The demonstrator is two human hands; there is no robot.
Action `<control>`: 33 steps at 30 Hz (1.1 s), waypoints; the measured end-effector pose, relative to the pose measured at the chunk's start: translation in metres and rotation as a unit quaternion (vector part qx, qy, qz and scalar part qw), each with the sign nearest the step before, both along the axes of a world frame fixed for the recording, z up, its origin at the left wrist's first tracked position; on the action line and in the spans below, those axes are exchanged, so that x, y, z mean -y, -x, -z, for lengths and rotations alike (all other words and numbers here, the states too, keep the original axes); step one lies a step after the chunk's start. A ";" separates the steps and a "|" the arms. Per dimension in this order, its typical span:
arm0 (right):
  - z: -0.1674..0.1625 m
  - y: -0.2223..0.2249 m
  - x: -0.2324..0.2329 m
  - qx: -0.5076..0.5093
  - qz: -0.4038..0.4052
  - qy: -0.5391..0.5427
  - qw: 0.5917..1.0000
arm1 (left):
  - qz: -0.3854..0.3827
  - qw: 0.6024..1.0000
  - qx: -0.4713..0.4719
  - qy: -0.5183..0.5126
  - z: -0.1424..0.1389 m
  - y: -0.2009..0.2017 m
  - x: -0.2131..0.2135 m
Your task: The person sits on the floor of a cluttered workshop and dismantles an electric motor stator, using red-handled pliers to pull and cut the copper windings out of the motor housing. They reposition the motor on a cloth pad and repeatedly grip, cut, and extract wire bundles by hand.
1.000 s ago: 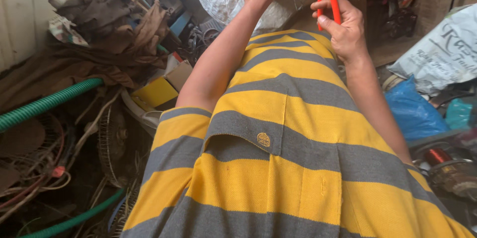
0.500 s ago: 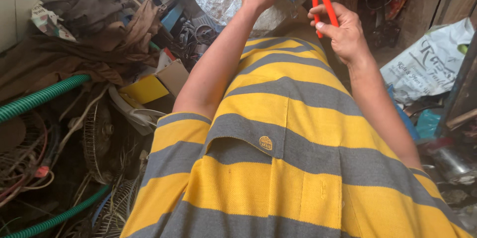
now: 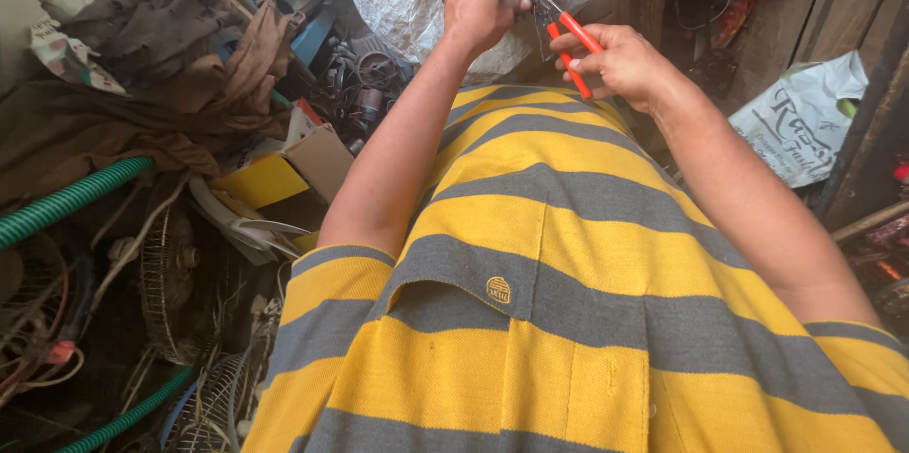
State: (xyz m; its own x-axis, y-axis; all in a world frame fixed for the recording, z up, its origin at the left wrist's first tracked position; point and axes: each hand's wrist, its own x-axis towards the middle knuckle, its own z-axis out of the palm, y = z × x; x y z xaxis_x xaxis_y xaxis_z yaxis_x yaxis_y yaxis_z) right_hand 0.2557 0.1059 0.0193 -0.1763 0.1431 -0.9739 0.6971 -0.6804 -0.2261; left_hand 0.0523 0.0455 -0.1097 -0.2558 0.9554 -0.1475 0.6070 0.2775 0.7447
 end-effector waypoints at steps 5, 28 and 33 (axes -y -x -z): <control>-0.002 0.002 -0.002 0.003 -0.014 -0.003 1.000 | 0.003 0.996 0.054 0.065 0.000 -0.002 0.000; 0.021 -0.010 -0.017 -0.035 -0.058 0.023 0.997 | -0.009 0.995 0.080 0.062 0.009 -0.010 -0.003; 0.056 -0.043 -0.016 -0.165 0.025 0.083 0.982 | -0.013 0.997 0.070 0.027 0.009 -0.011 -0.001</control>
State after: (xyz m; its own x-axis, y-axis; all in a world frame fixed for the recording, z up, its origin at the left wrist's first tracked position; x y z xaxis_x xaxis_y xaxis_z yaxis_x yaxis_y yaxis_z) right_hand 0.2986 0.1221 -0.0370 -0.4831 0.0044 -0.8756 0.5687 -0.7587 -0.3176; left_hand 0.0629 0.0461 -0.1187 -0.2543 0.9383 -0.2344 0.4908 0.3341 0.8047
